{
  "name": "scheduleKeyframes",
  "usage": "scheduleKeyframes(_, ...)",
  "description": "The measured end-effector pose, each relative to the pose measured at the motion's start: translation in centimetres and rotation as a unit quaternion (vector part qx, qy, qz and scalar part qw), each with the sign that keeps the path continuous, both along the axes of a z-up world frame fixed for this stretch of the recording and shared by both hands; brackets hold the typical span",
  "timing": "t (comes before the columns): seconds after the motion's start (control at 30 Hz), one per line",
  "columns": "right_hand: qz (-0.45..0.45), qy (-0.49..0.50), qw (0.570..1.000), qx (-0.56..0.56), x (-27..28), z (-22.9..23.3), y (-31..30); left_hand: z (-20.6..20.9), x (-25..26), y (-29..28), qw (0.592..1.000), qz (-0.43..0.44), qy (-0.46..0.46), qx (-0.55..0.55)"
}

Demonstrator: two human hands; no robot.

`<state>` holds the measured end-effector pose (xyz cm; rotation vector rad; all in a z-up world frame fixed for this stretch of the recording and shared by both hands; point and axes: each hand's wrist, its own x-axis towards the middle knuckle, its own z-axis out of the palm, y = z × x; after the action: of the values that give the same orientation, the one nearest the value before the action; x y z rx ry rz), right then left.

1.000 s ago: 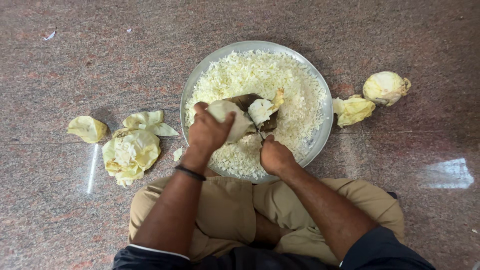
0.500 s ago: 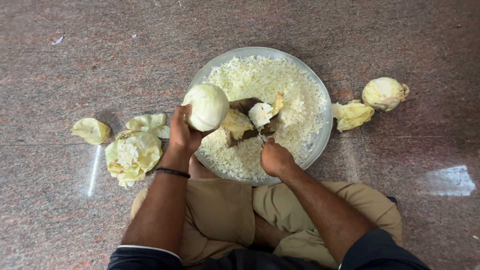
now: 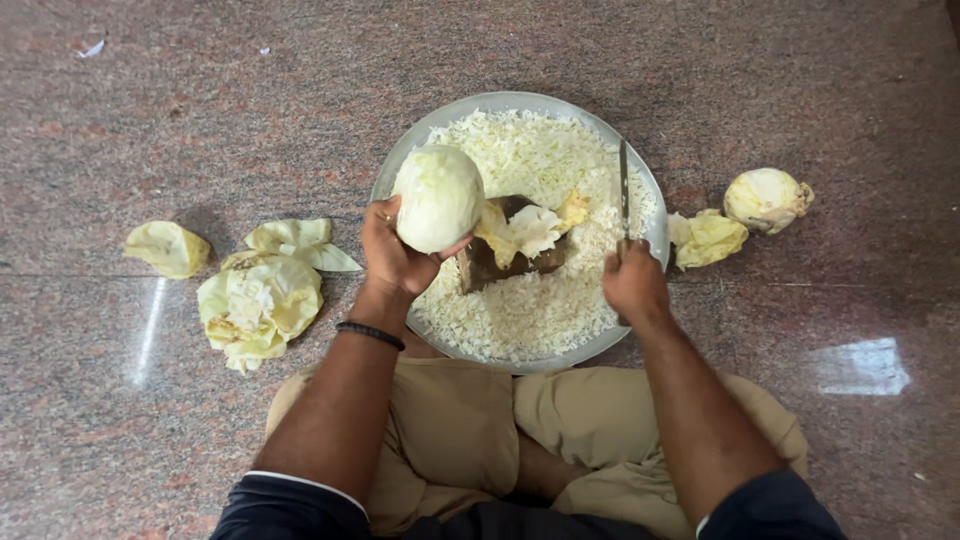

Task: The person is grating a head of cabbage by hand using a metal grater over a large plate, picking up and rotating the cabbage between grating actions.

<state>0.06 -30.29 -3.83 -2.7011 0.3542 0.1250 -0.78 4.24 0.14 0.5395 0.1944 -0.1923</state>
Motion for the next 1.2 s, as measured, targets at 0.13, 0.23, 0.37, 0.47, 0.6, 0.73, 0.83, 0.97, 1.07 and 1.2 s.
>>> scheduleKeyframes(0.13,-0.031,0.051,0.995,-0.075,0.0,-0.3,-0.5,-0.1,0.3,-0.7,0.999,-0.009,-0.039,-0.017)
scheduleKeyframes(0.23,0.089,-0.073,0.987,-0.116,-0.4,0.1,2.4,-1.0,0.4,-1.1,0.997,-0.020,-0.047,-0.060)
scheduleKeyframes(0.37,0.267,-0.217,0.938,-0.040,0.3,-0.6,7.3,-2.7,1.4,-2.6,0.994,-0.040,-0.055,-0.086)
scheduleKeyframes(0.47,0.238,-0.281,0.920,0.137,2.3,-1.4,10.4,-3.6,1.8,-3.4,0.985,-0.049,-0.078,-0.148)
scheduleKeyframes(0.6,0.136,-0.267,0.944,0.139,6.0,0.4,11.8,-4.3,2.0,-3.8,0.958,-0.041,-0.160,-0.236)
scheduleKeyframes(0.73,0.059,-0.125,0.930,0.342,9.0,5.3,13.9,-3.4,1.8,-2.5,0.878,-0.027,-0.279,-0.388)
scheduleKeyframes(0.83,0.032,-0.050,0.852,0.520,10.5,9.0,16.2,-1.7,1.3,-0.9,0.905,0.017,-0.243,-0.348)
scheduleKeyframes(0.97,0.120,0.000,0.873,0.473,12.0,10.1,21.1,0.5,0.2,0.1,0.844,-0.018,-0.320,-0.431)
scheduleKeyframes(1.07,0.187,0.023,0.842,0.505,12.7,7.7,25.3,1.3,-0.2,0.3,0.861,0.035,-0.301,-0.408)
scheduleKeyframes(1.2,0.227,0.089,0.837,0.489,10.9,3.8,26.6,0.5,-0.1,1.8,0.877,0.103,-0.295,-0.366)
